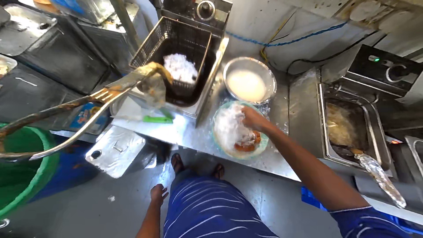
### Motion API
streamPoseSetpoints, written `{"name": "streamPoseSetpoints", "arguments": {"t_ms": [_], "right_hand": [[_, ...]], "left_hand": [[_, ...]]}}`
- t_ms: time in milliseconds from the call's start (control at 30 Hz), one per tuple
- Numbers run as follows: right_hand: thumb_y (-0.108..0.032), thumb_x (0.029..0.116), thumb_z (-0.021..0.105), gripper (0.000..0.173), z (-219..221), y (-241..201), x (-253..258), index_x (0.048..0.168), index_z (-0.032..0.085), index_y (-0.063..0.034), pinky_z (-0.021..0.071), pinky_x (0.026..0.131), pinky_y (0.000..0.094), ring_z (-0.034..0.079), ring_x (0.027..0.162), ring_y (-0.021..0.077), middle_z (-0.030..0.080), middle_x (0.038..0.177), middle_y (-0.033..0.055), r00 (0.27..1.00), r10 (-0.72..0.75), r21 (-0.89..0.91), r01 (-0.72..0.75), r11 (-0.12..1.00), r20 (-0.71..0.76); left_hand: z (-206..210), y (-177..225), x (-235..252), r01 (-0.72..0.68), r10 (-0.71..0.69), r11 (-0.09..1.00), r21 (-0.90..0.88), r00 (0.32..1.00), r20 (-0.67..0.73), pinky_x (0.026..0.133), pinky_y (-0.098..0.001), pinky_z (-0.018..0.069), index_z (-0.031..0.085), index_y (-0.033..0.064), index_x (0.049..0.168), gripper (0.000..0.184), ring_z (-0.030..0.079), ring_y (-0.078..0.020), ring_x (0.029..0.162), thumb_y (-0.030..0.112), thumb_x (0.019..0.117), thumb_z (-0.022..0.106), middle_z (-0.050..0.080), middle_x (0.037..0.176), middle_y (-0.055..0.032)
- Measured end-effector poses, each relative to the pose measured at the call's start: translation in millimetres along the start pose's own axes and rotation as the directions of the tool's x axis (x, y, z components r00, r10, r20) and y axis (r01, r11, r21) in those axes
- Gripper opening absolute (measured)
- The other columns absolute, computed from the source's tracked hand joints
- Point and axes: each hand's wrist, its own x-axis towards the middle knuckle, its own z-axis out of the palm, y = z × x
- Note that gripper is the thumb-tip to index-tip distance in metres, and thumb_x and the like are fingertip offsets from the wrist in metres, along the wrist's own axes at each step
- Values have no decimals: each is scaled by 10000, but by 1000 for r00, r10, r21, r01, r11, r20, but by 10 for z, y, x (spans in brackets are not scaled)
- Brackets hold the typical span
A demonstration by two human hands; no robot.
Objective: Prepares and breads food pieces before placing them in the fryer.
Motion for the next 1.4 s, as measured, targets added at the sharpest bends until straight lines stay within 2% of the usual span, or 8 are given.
{"name": "streamPoseSetpoints", "arguments": {"t_ms": [233, 367, 533, 667, 733, 967, 1200, 1400], "right_hand": [[-131, 963, 697, 313, 199, 119, 163, 1170, 639, 97, 501, 921, 646, 646, 1091, 474, 654, 1130, 321, 977, 210, -68, -213, 975, -47], [-237, 926, 729, 301, 419, 7, 262, 1064, 676, 25, 521, 817, 650, 666, 1056, 451, 682, 1083, 265, 966, 259, -263, -246, 933, 14], [-59, 967, 689, 285, 237, 66, 187, 1192, 626, 104, 523, 900, 558, 656, 994, 385, 655, 1097, 289, 991, 130, 224, -124, 967, -12], [5, 1015, 514, 328, 90, 280, 72, 1342, 504, 25, 535, 790, 276, 598, 881, 89, 608, 1053, 88, 1000, 0, 617, -10, 787, 16], [-16, 1018, 498, 350, 159, 379, 124, 1367, 505, -8, 550, 791, 255, 616, 890, 64, 629, 1066, 64, 1000, -6, 706, 2, 708, 4], [-39, 959, 675, 309, 376, 102, 374, 1224, 599, 101, 521, 891, 572, 654, 1000, 405, 642, 1114, 300, 985, 169, 183, -173, 968, 38], [-45, 922, 716, 251, 52, -134, 83, 1126, 650, 85, 522, 860, 593, 665, 971, 417, 665, 1039, 278, 991, 136, -20, -136, 991, -20], [-2, 921, 719, 231, -194, -141, -68, 1126, 654, 80, 533, 856, 531, 663, 934, 348, 669, 1035, 252, 992, 57, 128, -42, 991, -112]], "left_hand": [[12, 129, -168, 8, -8, 1000, 8, 1000, -3, 872, -537, 526, 461, -61, 1405, 382, 590, -375, 1126, 90, 1054, 462, 514, 1364, -289], [-7, 59, -31, 25, -25, 1000, 8, 1000, 4, 879, -573, 526, 449, -65, 1412, 406, 586, -408, 1154, 66, 1030, 479, 502, 1392, -308], [9, 182, -136, -4, 4, 1000, -1, 1000, -3, 848, -521, 526, 471, -66, 1385, 365, 586, -356, 1076, 79, 1050, 478, 521, 1321, -278], [11, 175, -97, 15, -15, 1000, 10, 1000, -4, 859, -528, 524, 472, -62, 1384, 365, 584, -365, 1095, 89, 1052, 472, 513, 1342, -281], [23, 179, -112, 13, -13, 1000, 21, 1000, 5, 854, -527, 525, 480, -69, 1371, 358, 586, -365, 1093, 74, 1044, 474, 519, 1334, -281], [83, 141, 12, -4, 4, 1000, 2, 999, 52, 862, -552, 523, 466, -66, 1396, 385, 591, -387, 1114, 89, 1044, 477, 511, 1369, -300], [59, 268, -83, -5, 4, 1000, 20, 999, 45, 882, -521, 519, 460, -48, 1418, 387, 593, -362, 1126, 131, 1075, 452, 512, 1384, -279], [22, 202, -133, 25, -25, 1000, 17, 999, 26, 878, -526, 523, 469, -63, 1392, 369, 588, -366, 1119, 98, 1060, 462, 511, 1365, -286]]}}
